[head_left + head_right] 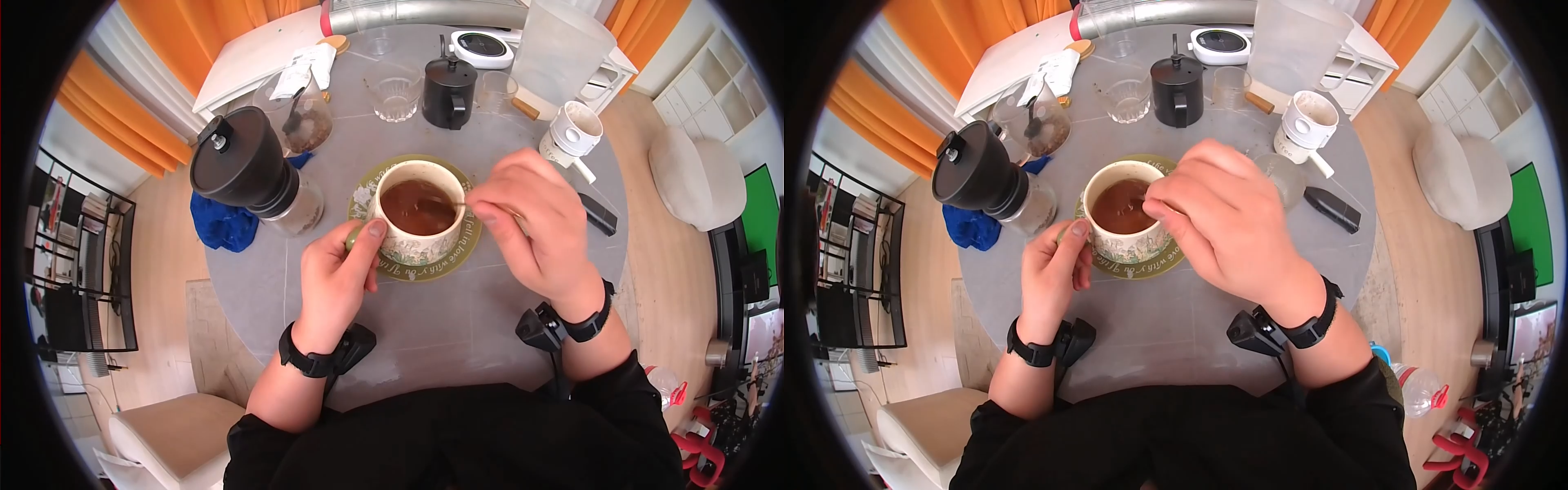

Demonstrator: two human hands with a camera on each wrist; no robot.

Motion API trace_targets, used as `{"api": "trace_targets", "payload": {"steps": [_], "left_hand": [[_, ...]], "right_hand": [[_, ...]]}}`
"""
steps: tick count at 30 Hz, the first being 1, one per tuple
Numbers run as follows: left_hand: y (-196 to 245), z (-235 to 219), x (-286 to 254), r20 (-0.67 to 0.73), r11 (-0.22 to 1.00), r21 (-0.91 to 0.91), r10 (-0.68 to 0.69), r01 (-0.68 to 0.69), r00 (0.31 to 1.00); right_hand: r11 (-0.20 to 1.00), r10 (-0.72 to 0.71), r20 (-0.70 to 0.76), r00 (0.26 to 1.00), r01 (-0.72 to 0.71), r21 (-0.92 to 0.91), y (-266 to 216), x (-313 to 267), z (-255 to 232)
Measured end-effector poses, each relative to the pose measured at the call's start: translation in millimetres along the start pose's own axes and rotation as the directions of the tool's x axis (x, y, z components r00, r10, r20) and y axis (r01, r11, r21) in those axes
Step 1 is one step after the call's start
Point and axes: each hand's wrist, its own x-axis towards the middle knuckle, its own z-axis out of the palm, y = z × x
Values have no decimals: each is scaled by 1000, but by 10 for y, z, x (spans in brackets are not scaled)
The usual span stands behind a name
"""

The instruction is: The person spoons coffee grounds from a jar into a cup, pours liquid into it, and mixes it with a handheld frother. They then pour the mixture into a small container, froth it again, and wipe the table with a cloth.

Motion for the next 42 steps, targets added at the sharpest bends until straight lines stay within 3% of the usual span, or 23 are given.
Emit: {"api": "trace_targets", "payload": {"steps": [4, 6, 7, 13, 15, 18, 24, 27, 31, 34, 35, 37, 38, 40, 41, 42], "left_hand": [[14, 18, 0, -4, 1000, -6, 6, -6, 1000], [48, 34, -6, -13, 1000, 5, -6, 6, 1000], [56, 35, -10, -24, 1000, 15, -19, 19, 1000], [26, 20, -11, -20, 1000, 20, -13, 13, 1000], [24, 21, -8, -24, 1000, 22, -15, 16, 1000], [30, 28, -12, -35, 1000, 23, -17, 18, 999], [38, 24, -22, -39, 1000, 24, -13, 14, 999], [25, 16, -21, -28, 999, 33, -8, 9, 1000], [52, 30, -26, -52, 999, 46, 17, -14, 999], [59, 28, -21, -69, 1000, -23, 15, -16, 998], [41, 16, -10, -69, 1000, -20, 15, -17, 997], [-36, -16, 26, -64, 996, -76, 44, -49, 997], [-49, -13, 36, -55, 996, -69, 44, -48, 998], [-57, -16, 62, -113, 989, -136, 51, -66, 992], [-59, -23, 69, -106, 989, -128, 57, -71, 993], [-59, -29, 79, -130, 987, -134, 68, -86, 989]], "right_hand": [[996, -77, -1, 997, 77, -38, 30, 30, 103], [990, -54, -8, 999, 54, 134, 28, 7, 132], [989, -54, -8, 998, 55, 134, 14, 2, 95], [997, -38, -97, 995, 31, -72, -8, 7, 27], [982, -143, -61, 988, 134, -135, 30, 19, 101], [986, -148, 14, 989, 149, -70, 48, -2, 164], [988, -138, -89, 986, 131, -84, -32, 18, 32], [983, -172, -6, 985, 172, -71, 29, 24, 138], [987, -156, -44, 987, 155, -35, -17, 26, -15], [990, -109, -325, 940, 132, 51, -14, -23, -105], [990, -108, -327, 939, 132, 52, -17, -45, -63], [989, 94, -343, 935, -47, 143, -51, -96, 22], [989, 101, -351, 931, -54, 140, -68, -103, 4], [930, 335, -442, 833, -214, 300, -96, -90, -44], [930, 335, -452, 827, -214, 299, -115, -106, -64], [853, 487, -365, 793, -342, 395, -128, -128, -94]]}}
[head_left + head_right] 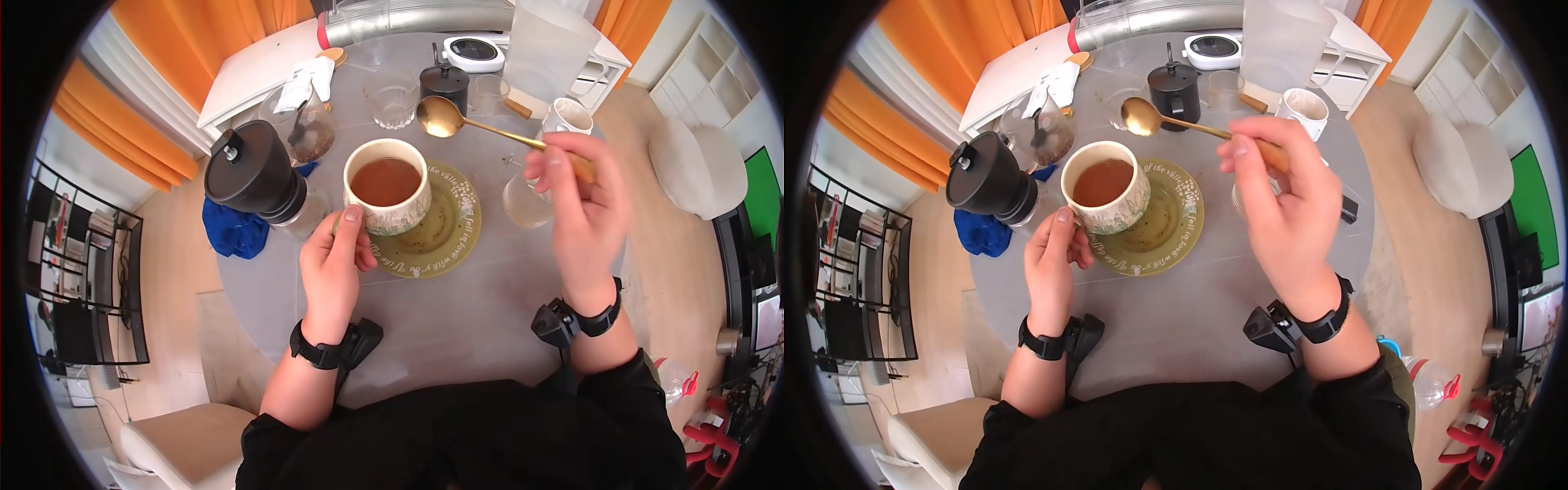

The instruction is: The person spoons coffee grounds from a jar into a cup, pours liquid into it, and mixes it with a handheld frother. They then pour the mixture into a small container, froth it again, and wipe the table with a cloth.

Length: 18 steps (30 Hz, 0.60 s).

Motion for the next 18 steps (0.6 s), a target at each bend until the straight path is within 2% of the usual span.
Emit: {"api": "trace_targets", "payload": {"steps": [1, 3, 6, 9, 11, 13, 14, 16, 17, 18], "left_hand": [[-2, -7, 6, -23, 1000, -8, 14, -14, 1000], [-25, -24, 28, -36, 1000, -1, 25, -25, 999], [-26, -35, 48, -55, 999, -12, 31, -32, 998], [-40, -44, 43, -51, 999, -22, 32, -33, 998], [-33, -46, 40, -44, 999, -18, 39, -40, 998], [-19, -47, 34, -30, 999, -24, 45, -46, 999], [-23, -50, 32, -24, 998, -24, 49, -50, 998], [-38, -49, 28, -9, 998, 0, 63, -63, 998], [-28, -39, 26, 1, 998, -2, 69, -69, 998], [-21, -28, 19, -5, 998, 0, 57, -57, 998]], "right_hand": [[984, 174, 34, 984, -175, 26, -12, -14, -31], [979, 204, 33, 979, -203, -29, 103, -93, -63], [920, 386, 136, 913, -368, -138, 190, -242, -140], [887, 458, 150, 876, -440, -138, 286, -378, -109], [893, 445, 124, 887, -429, -135, 344, -436, -96], [845, 491, 162, 856, -423, -329, 317, -471, -92], [845, 489, 156, 858, -422, -328, 345, -507, -102], [849, 344, 253, 904, -185, -495, 406, -581, -136], [847, 341, 243, 908, -185, -498, 398, -599, -145], [835, 401, 261, 878, -232, -499, 369, -610, -129]]}}
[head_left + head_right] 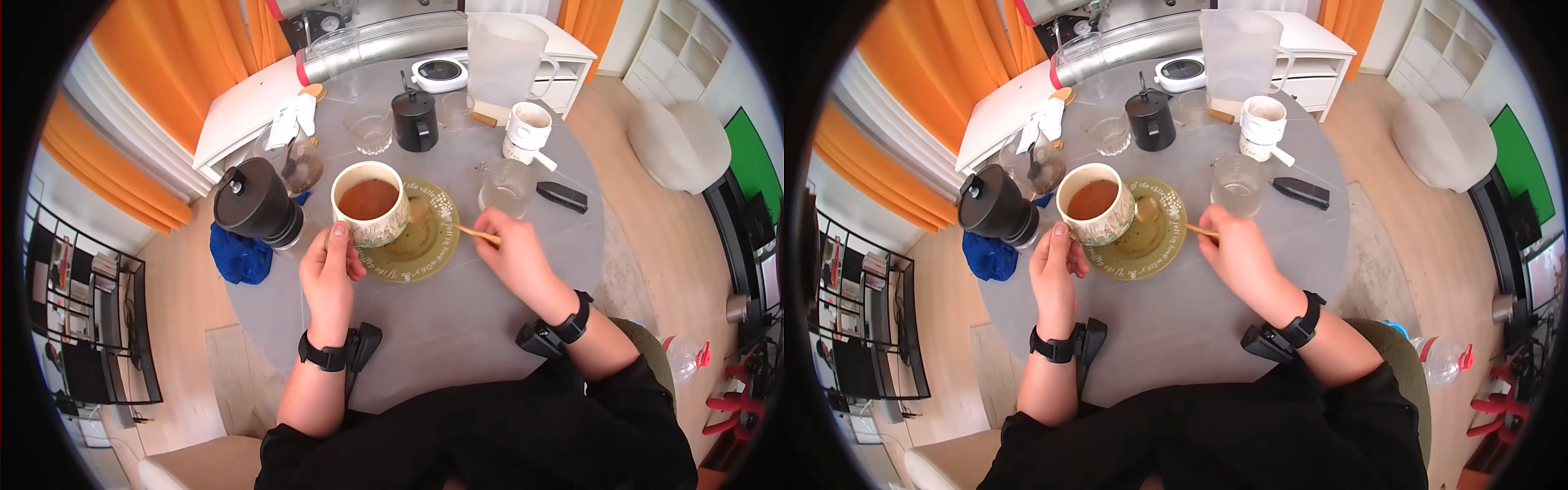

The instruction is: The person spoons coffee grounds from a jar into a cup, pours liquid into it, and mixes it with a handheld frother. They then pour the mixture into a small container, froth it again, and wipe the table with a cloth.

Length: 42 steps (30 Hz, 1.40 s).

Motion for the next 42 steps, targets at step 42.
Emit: {"api": "trace_targets", "payload": {"steps": [42], "left_hand": [[31, 24, -58, 93, 1000, 9, -19, 18, 995]], "right_hand": [[862, -388, -70, 919, 389, 326, -1057, 505, -1206]]}}
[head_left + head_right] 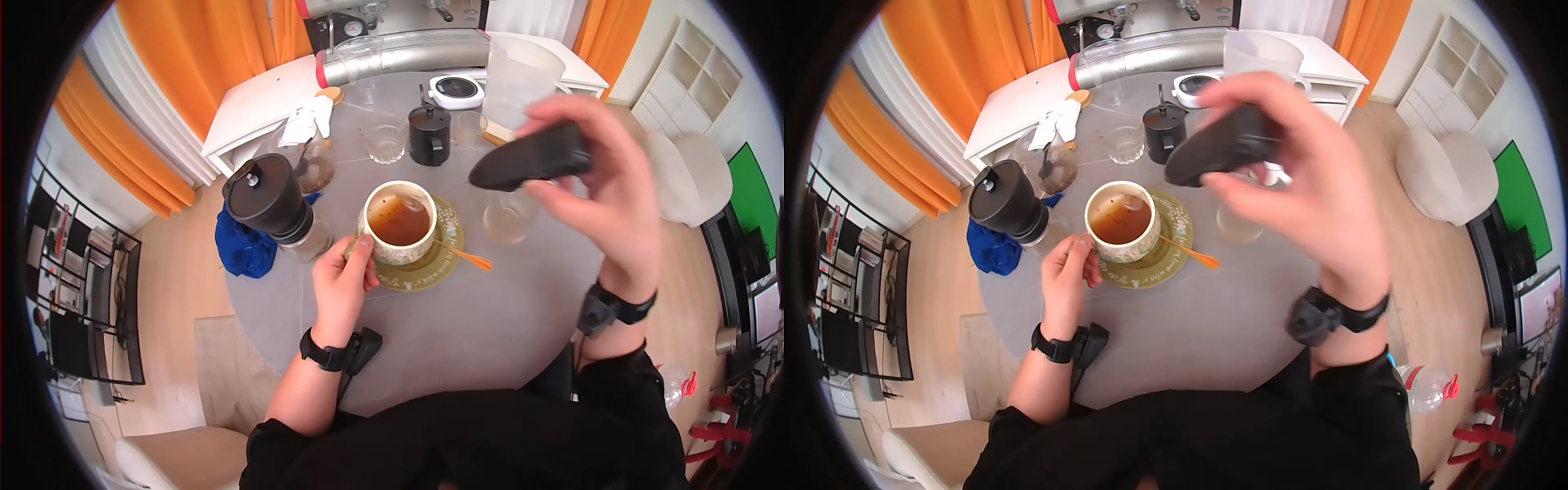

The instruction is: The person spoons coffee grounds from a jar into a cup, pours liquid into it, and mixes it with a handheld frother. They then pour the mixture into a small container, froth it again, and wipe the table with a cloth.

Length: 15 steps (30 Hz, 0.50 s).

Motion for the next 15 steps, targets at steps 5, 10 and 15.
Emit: {"api": "trace_targets", "payload": {"steps": [5, 10, 15], "left_hand": [[-8, -22, 15, 8, 999, 36, -19, 19, 1000], [41, 30, -10, -57, 997, -38, -68, 66, 996], [20, -13, -47, -34, 999, -17, -31, 30, 999]], "right_hand": [[1000, -8, 189, 982, 5, 18, 80, 359, 494], [972, -236, 235, 943, 227, 66, 328, 454, 812], [978, -203, 201, 958, 210, -10, 480, 464, 937]]}}
